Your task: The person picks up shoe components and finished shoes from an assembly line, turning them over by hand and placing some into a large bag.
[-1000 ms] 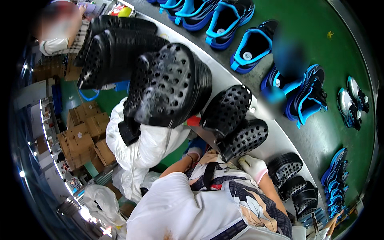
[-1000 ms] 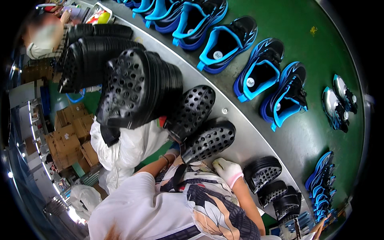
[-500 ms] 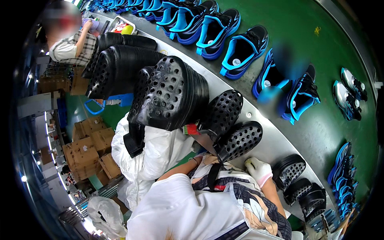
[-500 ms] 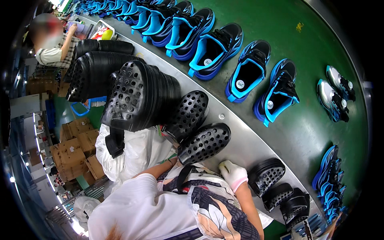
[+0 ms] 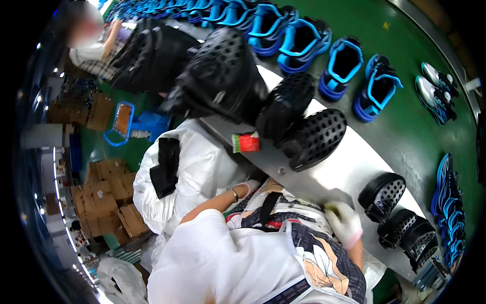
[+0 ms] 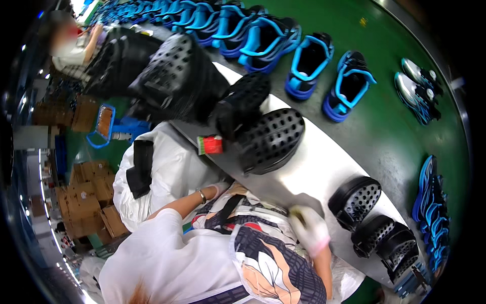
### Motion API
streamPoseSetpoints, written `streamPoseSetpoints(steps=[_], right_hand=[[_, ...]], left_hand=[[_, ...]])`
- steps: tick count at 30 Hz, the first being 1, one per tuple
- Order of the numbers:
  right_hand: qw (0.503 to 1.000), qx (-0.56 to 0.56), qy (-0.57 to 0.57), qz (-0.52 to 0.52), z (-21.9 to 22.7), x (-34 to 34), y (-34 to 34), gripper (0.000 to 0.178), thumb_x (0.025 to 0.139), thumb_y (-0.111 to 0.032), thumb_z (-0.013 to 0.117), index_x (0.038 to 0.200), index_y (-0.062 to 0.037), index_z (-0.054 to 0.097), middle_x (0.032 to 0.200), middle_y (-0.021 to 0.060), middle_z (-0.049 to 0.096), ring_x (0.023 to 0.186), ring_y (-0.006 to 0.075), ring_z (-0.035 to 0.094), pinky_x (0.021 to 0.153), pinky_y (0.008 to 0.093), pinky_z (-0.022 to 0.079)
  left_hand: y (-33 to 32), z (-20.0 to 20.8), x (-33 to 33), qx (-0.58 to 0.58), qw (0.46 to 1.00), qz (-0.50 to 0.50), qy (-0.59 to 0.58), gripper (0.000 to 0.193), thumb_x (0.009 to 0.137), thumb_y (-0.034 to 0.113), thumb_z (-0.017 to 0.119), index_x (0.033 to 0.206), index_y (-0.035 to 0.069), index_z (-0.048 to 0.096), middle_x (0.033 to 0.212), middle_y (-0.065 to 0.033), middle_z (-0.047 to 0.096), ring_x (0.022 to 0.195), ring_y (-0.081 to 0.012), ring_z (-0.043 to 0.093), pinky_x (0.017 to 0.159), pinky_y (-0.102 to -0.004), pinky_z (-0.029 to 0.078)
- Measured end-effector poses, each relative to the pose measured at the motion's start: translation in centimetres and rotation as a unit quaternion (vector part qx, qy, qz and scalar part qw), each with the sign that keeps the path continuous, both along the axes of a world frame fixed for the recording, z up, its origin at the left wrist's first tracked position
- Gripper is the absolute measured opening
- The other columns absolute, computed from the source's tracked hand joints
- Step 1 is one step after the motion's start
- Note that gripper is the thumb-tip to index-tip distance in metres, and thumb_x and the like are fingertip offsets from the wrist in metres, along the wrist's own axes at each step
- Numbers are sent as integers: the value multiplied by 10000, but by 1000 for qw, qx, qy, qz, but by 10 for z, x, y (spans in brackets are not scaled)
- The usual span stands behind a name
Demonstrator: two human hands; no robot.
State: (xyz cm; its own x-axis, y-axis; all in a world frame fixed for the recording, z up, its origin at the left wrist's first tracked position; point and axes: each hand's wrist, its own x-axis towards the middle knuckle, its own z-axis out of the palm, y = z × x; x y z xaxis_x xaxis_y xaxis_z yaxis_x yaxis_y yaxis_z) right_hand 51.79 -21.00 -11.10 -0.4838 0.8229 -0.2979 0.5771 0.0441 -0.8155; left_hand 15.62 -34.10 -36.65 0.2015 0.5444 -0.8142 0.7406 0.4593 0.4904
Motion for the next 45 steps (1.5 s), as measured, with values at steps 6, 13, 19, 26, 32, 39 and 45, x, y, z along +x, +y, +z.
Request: streamPoseSetpoints(steps=[6,13,19,26,32,39,45], right_hand=[[967,-94,-161,-173,64,18,-84,199,834,-60,627,1023,-26,676,993,157,698,909,322,678,818,348,524],[970,5,-207,-129,24,-16,-63,195,836,-74,622,1018,-30,675,992,160,696,907,327,674,818,357,523],[960,52,-253,-108,12,-40,-47,192,839,-86,618,1014,-33,675,991,163,694,906,332,671,818,364,522],[961,57,-250,-102,11,-36,-35,190,841,-100,613,1009,-37,674,990,167,692,904,338,668,818,372,521],[974,34,-203,-91,7,-19,-15,188,843,-112,609,1005,-40,673,988,170,690,903,343,665,818,379,520],[986,-23,-143,-84,0,10,24,188,845,-126,604,1000,-44,672,987,174,688,901,348,661,818,388,519],[986,-71,-130,-74,3,33,60,188,847,-139,600,995,-47,671,986,177,687,900,353,658,818,395,518]], left_hand=[[20,9,3,-32,999,-17,-13,353,902,259,566,1119,4,676,1004,-143,707,882,-267,671,782,-399,520],[-8,-173,7,40,993,-69,-84,266,882,163,616,1097,24,688,951,-107,709,770,-245,649,694,-395,515],[31,-107,32,122,968,-217,-34,286,999,195,468,1193,117,663,1205,-21,652,1014,-171,599,949,-309,442],[36,-77,28,74,977,-174,-98,268,971,187,497,1136,77,678,1084,-60,695,883,-223,629,841,-374,498],[11,-104,13,-1,987,-93,-128,312,981,211,504,1212,67,657,1154,-58,676,939,-219,621,884,-355,487],[-9,-52,7,-69,997,-14,-42,322,970,231,512,1198,61,662,1159,-80,674,964,-241,624,885,-362,488],[35,-29,84,-57,998,21,-8,331,960,248,518,1185,56,667,1163,-100,673,986,-260,628,887,-369,489]])
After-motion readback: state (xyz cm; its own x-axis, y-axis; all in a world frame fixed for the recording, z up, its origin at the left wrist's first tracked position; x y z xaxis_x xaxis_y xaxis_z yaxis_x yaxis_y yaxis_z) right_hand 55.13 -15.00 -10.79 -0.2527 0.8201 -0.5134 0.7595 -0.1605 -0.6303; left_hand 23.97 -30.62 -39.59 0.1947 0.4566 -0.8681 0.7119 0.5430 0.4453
